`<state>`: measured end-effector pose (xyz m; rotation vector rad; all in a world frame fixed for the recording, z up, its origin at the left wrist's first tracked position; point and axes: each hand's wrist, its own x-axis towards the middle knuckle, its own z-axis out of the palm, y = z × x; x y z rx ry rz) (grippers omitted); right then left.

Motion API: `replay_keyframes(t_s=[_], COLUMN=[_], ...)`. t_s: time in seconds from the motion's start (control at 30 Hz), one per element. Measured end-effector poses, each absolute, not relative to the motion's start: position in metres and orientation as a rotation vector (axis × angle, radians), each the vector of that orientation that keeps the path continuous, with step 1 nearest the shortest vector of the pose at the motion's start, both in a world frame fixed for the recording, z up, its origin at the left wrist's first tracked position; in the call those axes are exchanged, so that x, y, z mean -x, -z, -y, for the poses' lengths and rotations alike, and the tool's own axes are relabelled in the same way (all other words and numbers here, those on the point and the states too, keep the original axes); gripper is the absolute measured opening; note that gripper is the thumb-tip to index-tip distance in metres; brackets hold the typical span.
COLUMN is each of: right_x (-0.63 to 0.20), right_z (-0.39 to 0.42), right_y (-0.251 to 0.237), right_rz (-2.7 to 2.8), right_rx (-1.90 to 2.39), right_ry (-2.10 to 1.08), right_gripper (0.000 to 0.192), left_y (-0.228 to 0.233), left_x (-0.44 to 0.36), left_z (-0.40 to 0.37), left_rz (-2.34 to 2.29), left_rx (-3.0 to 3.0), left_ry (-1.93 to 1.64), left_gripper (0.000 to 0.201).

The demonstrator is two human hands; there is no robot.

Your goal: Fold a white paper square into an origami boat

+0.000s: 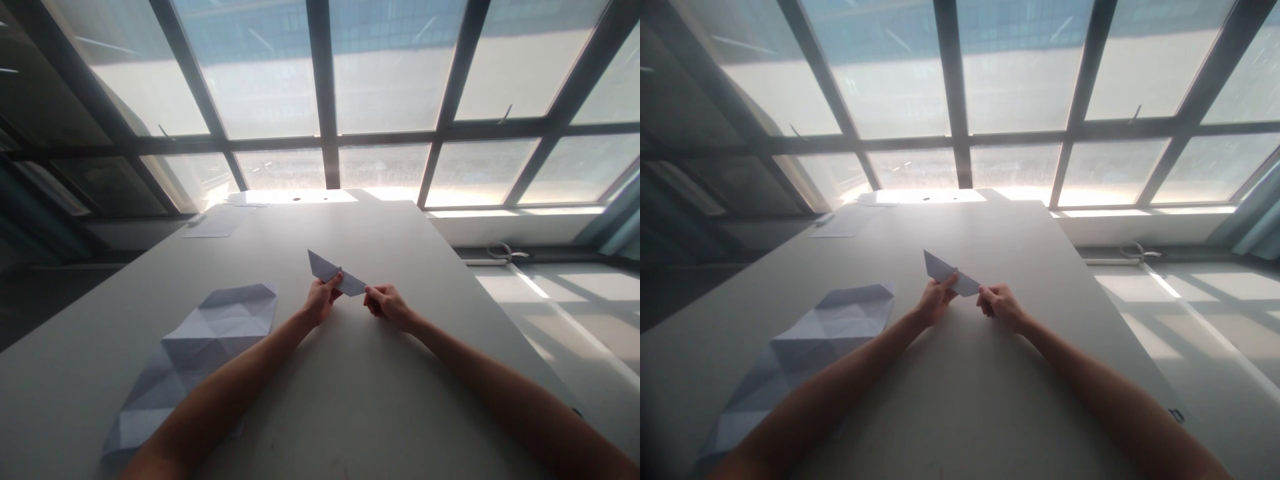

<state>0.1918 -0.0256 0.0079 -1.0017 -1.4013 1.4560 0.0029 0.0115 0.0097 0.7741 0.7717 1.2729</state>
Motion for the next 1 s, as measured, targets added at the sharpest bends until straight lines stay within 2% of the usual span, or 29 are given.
replay_keyframes(t_s=[0.1,0.37,0.63,0.9,1.0], right_x=[-0.195,-0.189,-0.187,-0.19,-0.19], right_z=[0.024,0.025,0.021,0.027,0.026], right_y=[-0.005,-0.007,-0.005,-0.005,-0.006], right_rz=[1.334,1.14,1.221,1.631,1.681], right_rx=[0.991,1.032,1.114,1.076,1.08], right_ry=[-1.459,-1.363,-1.21,-1.349,-1.386], right_gripper=[0.043,0.051,0.042,0.036,0.037], left_y=[-0.008,-0.01,-0.009,-0.013,-0.016], left_x=[0.001,0.001,-0.002,0.002,0.001], left_z=[-0.016,-0.015,-0.012,-0.005,-0.004], left_rz=[-0.786,-0.794,-0.804,-0.728,-0.714], left_rx=[-0.723,-0.696,-0.756,-1.073,-1.043], left_ry=[-1.304,-1.293,-1.251,-0.906,-0.917], left_gripper=[0.026,0.029,0.035,0.036,0.037])
